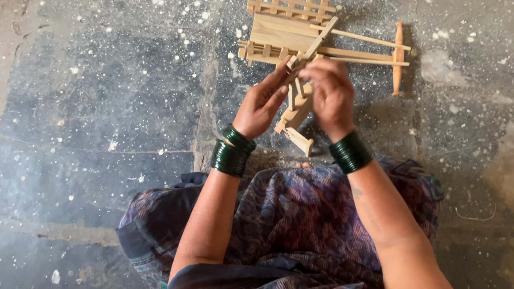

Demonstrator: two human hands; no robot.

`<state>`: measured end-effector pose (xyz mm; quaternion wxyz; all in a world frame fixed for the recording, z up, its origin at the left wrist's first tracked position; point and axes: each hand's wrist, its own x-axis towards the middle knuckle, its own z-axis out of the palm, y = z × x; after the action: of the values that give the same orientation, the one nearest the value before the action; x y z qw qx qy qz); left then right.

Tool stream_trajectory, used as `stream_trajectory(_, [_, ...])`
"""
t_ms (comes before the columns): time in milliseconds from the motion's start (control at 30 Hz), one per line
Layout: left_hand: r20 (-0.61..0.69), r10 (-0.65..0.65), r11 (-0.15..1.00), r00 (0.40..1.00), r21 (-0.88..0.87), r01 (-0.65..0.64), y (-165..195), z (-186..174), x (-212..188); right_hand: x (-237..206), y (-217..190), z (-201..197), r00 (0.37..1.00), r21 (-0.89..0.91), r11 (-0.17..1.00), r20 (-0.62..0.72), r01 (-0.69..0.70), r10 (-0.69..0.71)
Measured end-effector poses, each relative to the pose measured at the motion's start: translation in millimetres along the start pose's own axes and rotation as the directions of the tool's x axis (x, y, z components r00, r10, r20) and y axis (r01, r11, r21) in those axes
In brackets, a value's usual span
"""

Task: The person sits on the floor assembling a small wooden model resembling a miniature spinning wheel or cart. They fit slatted side panels into a frame, attach a long axle with end bars, then join a smaller base piece to the assembly, pressing parts together by hand and repositioning the model as they work.

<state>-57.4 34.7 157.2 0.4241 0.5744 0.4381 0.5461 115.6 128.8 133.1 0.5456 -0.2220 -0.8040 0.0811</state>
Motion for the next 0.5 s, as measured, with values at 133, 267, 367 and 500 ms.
stream_trajectory(133, [-0.009, -0.017, 1.000, 1.000, 0.025, 0.018, 5.1, 2.6, -0.9, -4.9, 5.6, -0.2, 0.984, 0.125, 0.976, 0.003, -0.176, 0.177])
stream_trajectory(267, [0.002, -0.005, 1.000, 1.000, 0.015, 0.005, 3.2, 1.0, -0.2, -17.6, 1.4, 6.4, 0.909, 0.325, 0.849, 0.134, -0.416, 0.394])
stream_trajectory(367, [-0.037, -0.023, 1.000, 0.999, 0.010, 0.024, -1.9, -0.9, -0.5, -23.5, 2.2, 9.4, 0.931, 0.139, 0.926, 0.151, -0.352, 0.331])
stream_trajectory(500, [-0.048, -0.049, 0.999, 0.998, -0.007, 0.048, -11.5, -12.9, -1.1, -27.8, 9.1, 8.3, 0.797, -0.067, 0.866, 0.361, -0.496, 0.484])
